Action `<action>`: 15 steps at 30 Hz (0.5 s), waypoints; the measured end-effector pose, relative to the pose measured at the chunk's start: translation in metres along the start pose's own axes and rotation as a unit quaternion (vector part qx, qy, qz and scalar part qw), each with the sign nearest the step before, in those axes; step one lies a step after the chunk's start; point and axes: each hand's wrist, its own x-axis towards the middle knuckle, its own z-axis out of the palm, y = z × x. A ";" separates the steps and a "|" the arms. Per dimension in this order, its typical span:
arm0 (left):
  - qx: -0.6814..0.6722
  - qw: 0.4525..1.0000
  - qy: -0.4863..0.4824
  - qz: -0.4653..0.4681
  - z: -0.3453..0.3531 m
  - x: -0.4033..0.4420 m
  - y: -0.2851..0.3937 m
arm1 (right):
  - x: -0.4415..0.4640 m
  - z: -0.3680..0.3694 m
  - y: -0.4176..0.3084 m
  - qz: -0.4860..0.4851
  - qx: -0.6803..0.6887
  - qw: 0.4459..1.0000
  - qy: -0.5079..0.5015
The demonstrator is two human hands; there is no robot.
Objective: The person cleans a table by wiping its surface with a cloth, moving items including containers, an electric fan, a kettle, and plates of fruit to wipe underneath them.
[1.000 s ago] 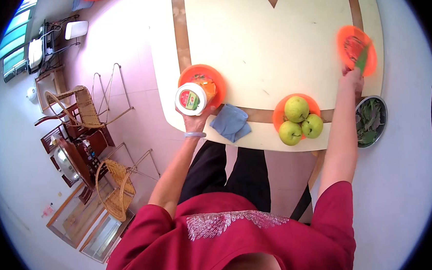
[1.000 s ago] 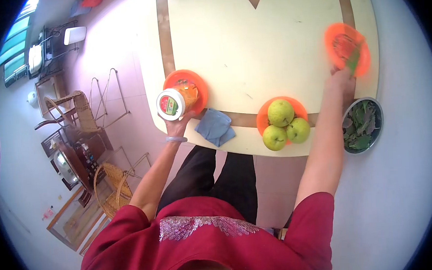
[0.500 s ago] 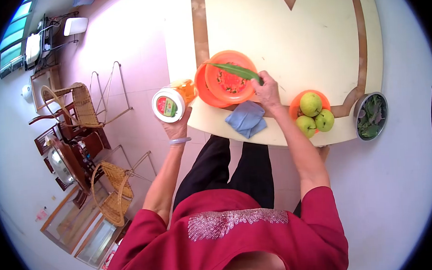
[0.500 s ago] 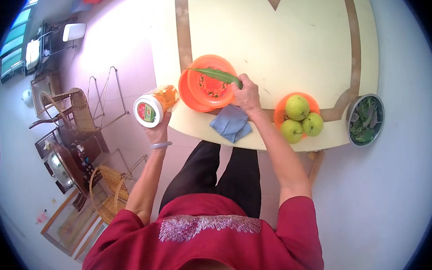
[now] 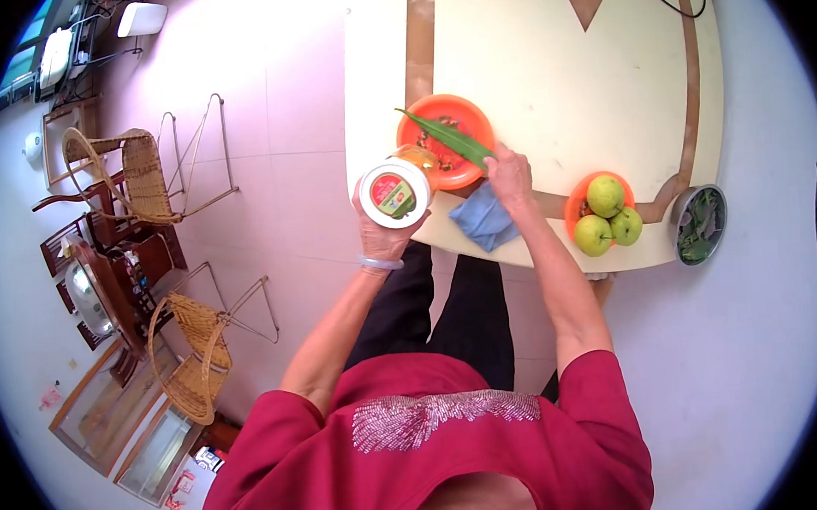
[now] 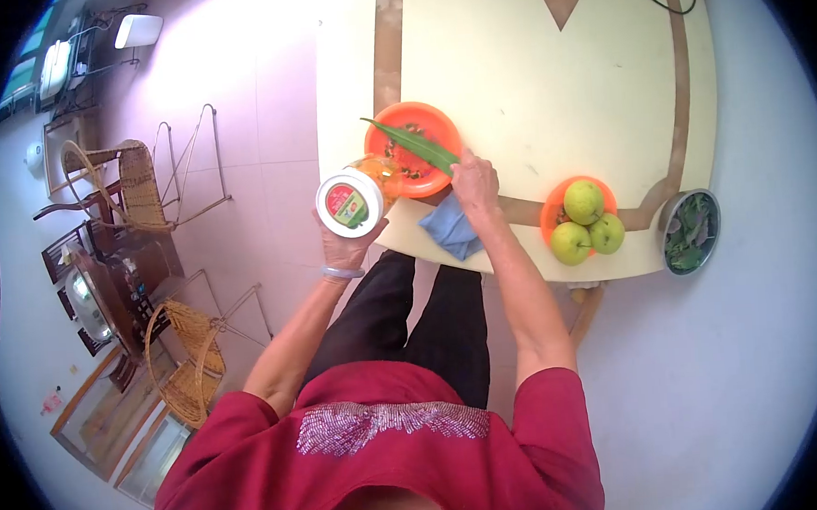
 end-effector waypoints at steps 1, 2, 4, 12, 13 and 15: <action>-0.015 1.000 -0.006 -0.008 0.000 0.001 -0.004 | -0.002 -0.003 -0.005 0.024 0.013 1.000 0.003; -0.030 0.999 -0.013 -0.017 0.001 0.004 -0.005 | -0.002 -0.002 -0.006 0.033 0.007 0.999 0.003; -0.029 0.999 -0.013 -0.007 0.002 0.009 -0.006 | -0.002 -0.002 -0.008 0.050 -0.008 0.999 0.003; 0.058 0.998 -0.010 0.039 0.022 0.030 -0.009 | 0.009 0.005 -0.009 0.042 0.113 0.987 0.105; 0.097 0.994 -0.012 0.044 0.024 0.032 -0.011 | 0.010 0.006 -0.005 0.056 0.109 0.989 0.082; 0.104 0.994 -0.009 0.029 0.030 0.034 -0.014 | 0.010 0.006 -0.002 0.080 0.168 0.981 0.058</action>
